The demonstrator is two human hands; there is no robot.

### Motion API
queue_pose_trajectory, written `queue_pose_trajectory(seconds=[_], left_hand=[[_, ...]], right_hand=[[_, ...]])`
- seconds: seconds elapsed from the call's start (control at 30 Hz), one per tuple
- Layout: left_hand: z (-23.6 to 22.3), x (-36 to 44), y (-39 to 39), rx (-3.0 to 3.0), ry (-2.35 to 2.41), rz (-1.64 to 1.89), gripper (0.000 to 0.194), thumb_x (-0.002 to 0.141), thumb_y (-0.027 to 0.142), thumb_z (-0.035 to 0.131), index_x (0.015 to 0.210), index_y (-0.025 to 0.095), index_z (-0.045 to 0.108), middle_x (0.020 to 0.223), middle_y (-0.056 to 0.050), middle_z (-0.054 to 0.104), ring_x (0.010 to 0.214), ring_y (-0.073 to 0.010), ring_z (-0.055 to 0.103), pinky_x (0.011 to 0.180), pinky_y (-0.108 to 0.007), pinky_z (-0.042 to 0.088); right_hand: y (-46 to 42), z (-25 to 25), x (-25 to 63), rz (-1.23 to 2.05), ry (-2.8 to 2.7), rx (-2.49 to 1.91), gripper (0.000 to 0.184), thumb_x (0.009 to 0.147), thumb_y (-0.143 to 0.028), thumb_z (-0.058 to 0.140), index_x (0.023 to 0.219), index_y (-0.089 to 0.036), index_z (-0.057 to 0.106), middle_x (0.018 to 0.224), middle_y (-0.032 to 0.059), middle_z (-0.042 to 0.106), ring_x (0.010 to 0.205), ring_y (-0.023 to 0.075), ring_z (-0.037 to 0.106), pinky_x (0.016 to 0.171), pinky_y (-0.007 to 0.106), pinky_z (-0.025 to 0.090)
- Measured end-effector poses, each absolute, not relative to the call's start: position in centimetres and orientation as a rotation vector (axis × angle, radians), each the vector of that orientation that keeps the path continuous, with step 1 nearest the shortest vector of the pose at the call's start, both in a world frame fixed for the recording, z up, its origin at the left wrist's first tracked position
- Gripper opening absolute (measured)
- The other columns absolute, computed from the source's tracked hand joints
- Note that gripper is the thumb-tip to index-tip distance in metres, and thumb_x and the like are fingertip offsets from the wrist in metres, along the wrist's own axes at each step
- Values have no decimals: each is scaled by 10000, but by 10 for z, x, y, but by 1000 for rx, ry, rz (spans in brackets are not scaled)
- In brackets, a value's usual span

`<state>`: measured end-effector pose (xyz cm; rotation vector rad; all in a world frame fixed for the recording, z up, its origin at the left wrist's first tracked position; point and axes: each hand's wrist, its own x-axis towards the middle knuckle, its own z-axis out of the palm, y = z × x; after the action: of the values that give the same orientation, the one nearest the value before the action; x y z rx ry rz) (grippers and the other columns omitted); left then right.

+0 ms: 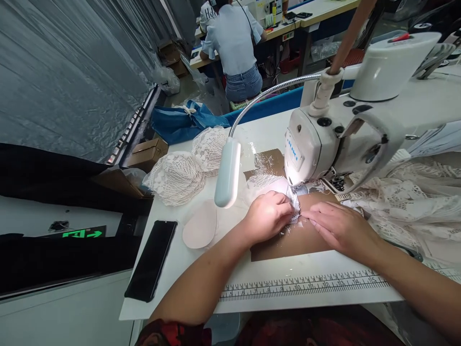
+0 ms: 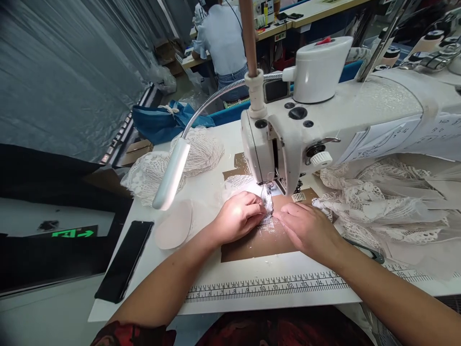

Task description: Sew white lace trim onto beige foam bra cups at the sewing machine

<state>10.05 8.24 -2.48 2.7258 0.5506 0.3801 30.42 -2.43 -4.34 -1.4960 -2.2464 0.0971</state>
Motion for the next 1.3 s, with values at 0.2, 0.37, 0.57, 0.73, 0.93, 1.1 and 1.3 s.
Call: queue_pose_trajectory(seconds=[0.2,0.37,0.57,0.73,0.93,1.1,1.3], left_hand=[[-28,100,83,2687,538,401,296,970,332,479,965,196,742,909,-65,673,848,-172,568,753,-298,450],[-25,100,85,2668,481,351,285,966,333,493,983,206,748,932,-53,676,864,-164,554,783,-290,445],[-21,98,87,2758,462,275,300,975,349,466,1063,205,714,1071,-64,677,927,-180,563,801,-301,469],[-22,102,85,2879,467,265,362,1007,316,373,1182,161,649,1249,-86,648,960,-203,578,826,-339,512],[-23,103,82,2964,539,232,356,995,291,390,1198,138,639,1297,-81,624,929,-210,578,822,-345,528],[-19,103,82,2968,565,204,376,995,304,382,1237,133,615,1310,-82,612,928,-216,568,825,-349,517],[-20,107,84,2944,659,206,378,997,291,353,1236,128,597,1326,-101,586,918,-210,559,834,-350,502]], right_hand=[[-22,-47,304,100,-2218,-1493,300,905,-99,430,1061,-195,667,925,55,678,816,173,614,673,290,432],[-19,-42,302,80,-2208,-1502,320,886,-75,442,1084,-183,669,896,40,681,772,159,613,645,280,422],[-17,-41,297,-61,-2341,-1577,343,871,-74,444,1115,-169,666,840,44,647,712,176,565,630,303,392],[-17,-43,293,-138,-2361,-1564,357,821,-36,444,1073,-150,670,833,54,629,762,195,539,690,319,388],[-18,-42,291,-185,-2340,-1566,380,779,-7,459,1052,-164,672,802,39,623,731,189,516,680,311,359],[-16,-40,292,-228,-2382,-1606,382,779,-14,469,1052,-173,683,775,34,625,701,185,519,660,308,351],[-7,-39,289,-215,-2395,-1808,415,829,-52,456,1160,-184,669,922,53,692,721,174,568,592,316,341]])
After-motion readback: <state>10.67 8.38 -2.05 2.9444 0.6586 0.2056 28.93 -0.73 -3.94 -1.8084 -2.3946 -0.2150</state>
